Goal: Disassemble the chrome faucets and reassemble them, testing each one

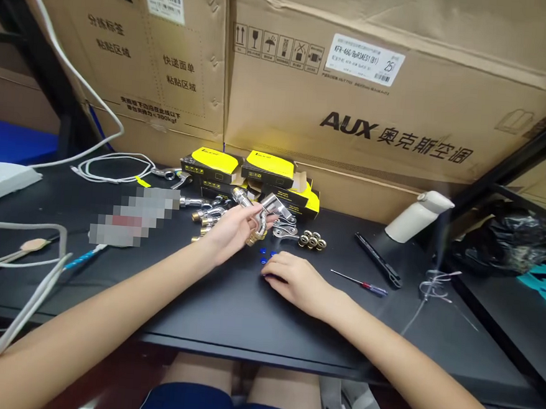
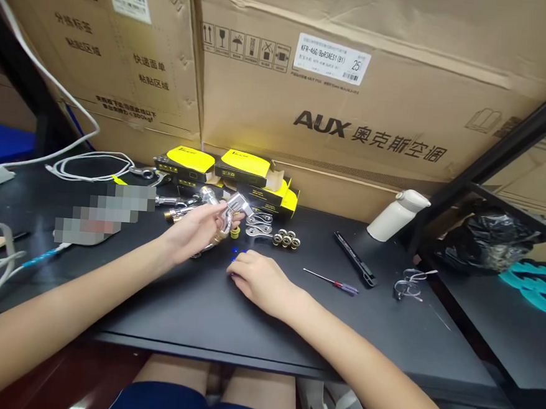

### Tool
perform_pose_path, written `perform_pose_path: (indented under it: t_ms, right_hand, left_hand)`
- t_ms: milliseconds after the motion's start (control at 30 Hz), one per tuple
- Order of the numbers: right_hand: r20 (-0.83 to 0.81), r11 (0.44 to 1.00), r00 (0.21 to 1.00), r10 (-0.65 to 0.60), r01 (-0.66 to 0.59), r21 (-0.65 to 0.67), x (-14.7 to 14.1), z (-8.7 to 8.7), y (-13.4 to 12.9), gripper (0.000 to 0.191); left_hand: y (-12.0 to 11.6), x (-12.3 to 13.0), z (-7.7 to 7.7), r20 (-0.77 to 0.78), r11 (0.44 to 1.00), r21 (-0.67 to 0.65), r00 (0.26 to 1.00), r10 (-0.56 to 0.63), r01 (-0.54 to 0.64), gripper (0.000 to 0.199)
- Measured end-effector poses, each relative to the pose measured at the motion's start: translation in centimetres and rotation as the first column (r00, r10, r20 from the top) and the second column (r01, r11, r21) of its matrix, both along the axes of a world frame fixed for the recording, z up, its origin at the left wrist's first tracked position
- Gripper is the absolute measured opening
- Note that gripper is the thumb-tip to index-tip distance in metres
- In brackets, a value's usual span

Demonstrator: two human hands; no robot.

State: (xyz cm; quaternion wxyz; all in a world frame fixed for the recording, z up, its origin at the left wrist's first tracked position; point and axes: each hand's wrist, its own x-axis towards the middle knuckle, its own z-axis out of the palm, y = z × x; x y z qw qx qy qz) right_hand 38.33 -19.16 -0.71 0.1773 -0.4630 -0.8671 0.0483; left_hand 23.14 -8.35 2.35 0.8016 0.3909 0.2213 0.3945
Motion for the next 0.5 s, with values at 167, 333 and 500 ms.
perform_pose_path:
  t_ms: [167, 333, 500]
  right_hand:
    - [-0.197, 0.992, 0.980, 0.013, -0.037, -0.117, 0.3, 0.0, -0.1, 0.014]
    - [-0.267, 0.984, 0.962, -0.053, 0.005, -0.179, 0.3, 0.0, -0.3, 0.011]
    - [-0.234, 0.977, 0.967, -0.104, 0.056, -0.204, 0.0, -0.3, -0.3, 0.009]
  left_hand:
    - [-0.4, 0.3, -0.8, -0.025, 0.994, 0.108, 1.000, -0.011, 0.014, 0.023]
    - [-0.8, 0.5, -1.3, -0.064, 0.960, 0.279, 0.997, 0.043, -0.024, 0.034]
    - [-1.0, 0.5, -1.1, -0.068, 0.955, 0.296, 0.996, 0.051, -0.028, 0.037]
